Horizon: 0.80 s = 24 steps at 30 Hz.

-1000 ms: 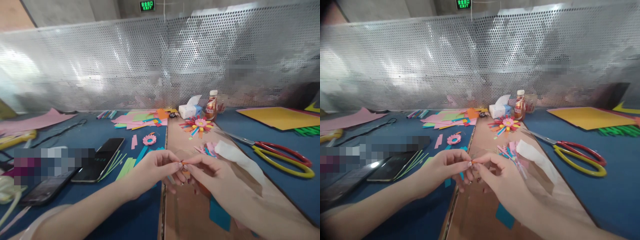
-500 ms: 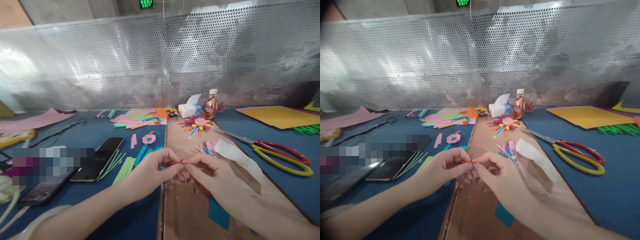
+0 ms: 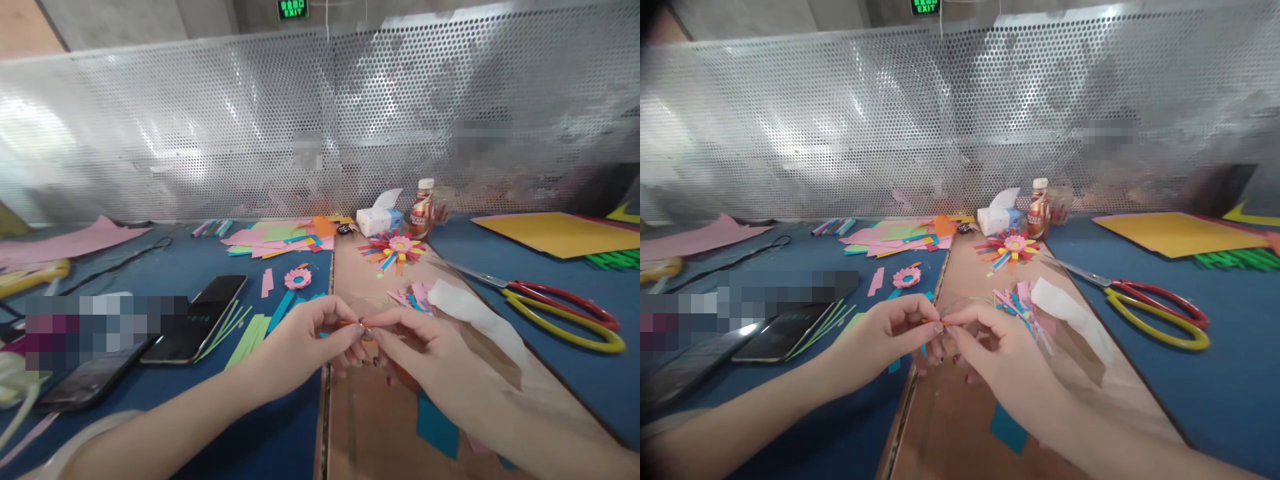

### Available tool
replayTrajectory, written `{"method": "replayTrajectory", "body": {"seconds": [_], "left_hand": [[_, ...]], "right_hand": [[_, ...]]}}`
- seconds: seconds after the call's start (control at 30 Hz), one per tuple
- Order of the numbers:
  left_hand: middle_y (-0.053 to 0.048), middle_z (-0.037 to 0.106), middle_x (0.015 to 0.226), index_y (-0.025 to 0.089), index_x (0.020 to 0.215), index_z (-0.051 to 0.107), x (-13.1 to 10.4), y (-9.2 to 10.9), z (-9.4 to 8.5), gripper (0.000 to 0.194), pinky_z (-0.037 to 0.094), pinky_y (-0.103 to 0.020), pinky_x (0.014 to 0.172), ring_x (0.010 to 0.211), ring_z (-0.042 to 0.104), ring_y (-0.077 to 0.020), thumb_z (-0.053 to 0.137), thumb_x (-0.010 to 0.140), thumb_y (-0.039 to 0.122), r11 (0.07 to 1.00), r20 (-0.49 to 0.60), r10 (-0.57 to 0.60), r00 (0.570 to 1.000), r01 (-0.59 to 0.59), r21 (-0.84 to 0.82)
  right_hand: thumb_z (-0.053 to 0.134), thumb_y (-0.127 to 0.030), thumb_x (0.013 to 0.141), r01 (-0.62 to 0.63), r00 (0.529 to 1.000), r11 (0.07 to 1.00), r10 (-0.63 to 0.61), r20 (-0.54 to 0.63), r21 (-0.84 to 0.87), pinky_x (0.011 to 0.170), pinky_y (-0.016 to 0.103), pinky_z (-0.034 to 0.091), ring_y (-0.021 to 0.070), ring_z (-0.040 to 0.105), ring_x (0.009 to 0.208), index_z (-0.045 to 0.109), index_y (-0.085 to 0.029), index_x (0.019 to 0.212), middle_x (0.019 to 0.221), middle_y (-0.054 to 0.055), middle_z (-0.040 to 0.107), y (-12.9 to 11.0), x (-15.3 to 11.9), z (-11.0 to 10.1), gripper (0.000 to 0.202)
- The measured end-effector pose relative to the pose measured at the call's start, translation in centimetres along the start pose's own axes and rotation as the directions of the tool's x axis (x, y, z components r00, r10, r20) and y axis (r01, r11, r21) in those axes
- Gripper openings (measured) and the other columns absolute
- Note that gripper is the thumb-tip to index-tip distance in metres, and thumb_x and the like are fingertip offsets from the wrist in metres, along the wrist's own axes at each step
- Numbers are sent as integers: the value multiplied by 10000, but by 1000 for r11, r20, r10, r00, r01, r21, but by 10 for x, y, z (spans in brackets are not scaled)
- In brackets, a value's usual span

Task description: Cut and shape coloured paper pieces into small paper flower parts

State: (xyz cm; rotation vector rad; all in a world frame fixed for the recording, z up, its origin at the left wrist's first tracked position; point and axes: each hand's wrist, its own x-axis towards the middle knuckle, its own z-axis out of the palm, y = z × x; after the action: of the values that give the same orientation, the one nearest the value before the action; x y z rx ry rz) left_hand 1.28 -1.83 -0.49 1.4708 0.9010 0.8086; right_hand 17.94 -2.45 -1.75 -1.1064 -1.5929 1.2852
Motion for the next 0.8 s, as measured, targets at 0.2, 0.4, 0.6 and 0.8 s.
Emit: {"method": "replayTrajectory", "body": {"seconds": [0.2, 0.4, 0.6, 0.8], "left_hand": [[3, 595, 629, 144, 740, 494, 1, 0, 0, 123, 487, -215, 501, 570, 564, -93, 504, 791, 255, 1000, 7, 1, 1000, 0, -20], [3, 594, 624, 144, 739, 495, 0, -1, 0, 126, 485, -219, 504, 564, 561, -93, 506, 790, 259, 1000, 5, -3, 1000, 3, -24], [0, 594, 628, 143, 740, 492, 0, -3, 0, 125, 480, -218, 499, 563, 562, -94, 512, 787, 257, 999, 10, 4, 1000, -3, -34], [1, 595, 632, 141, 734, 494, 0, -1, 0, 131, 480, -215, 506, 570, 564, -91, 511, 791, 259, 999, 11, 11, 1000, -11, -30]], "right_hand": [[504, -312, 765, -5, 1000, 1000, 5, 8, 0, 310, 100, 276, 23, 351, 352, 584, -212, 801, 466, -61, 476, 1, 1, -1, 133], [506, -309, 765, -5, 1000, 1000, 5, 13, 20, 313, 109, 282, 32, 393, 363, 577, -223, 815, 487, -55, 501, 4, 1, -1, 123], [510, -298, 765, 23, 1000, 1000, -23, 13, 8, 333, 114, 319, 39, 421, 384, 579, -219, 801, 499, -51, 513, 4, 0, 0, 111], [501, -284, 772, 13, 1000, 999, -14, 22, 36, 332, 105, 315, 27, 393, 373, 576, -216, 806, 494, -60, 495, 2, 0, 0, 107]]}}
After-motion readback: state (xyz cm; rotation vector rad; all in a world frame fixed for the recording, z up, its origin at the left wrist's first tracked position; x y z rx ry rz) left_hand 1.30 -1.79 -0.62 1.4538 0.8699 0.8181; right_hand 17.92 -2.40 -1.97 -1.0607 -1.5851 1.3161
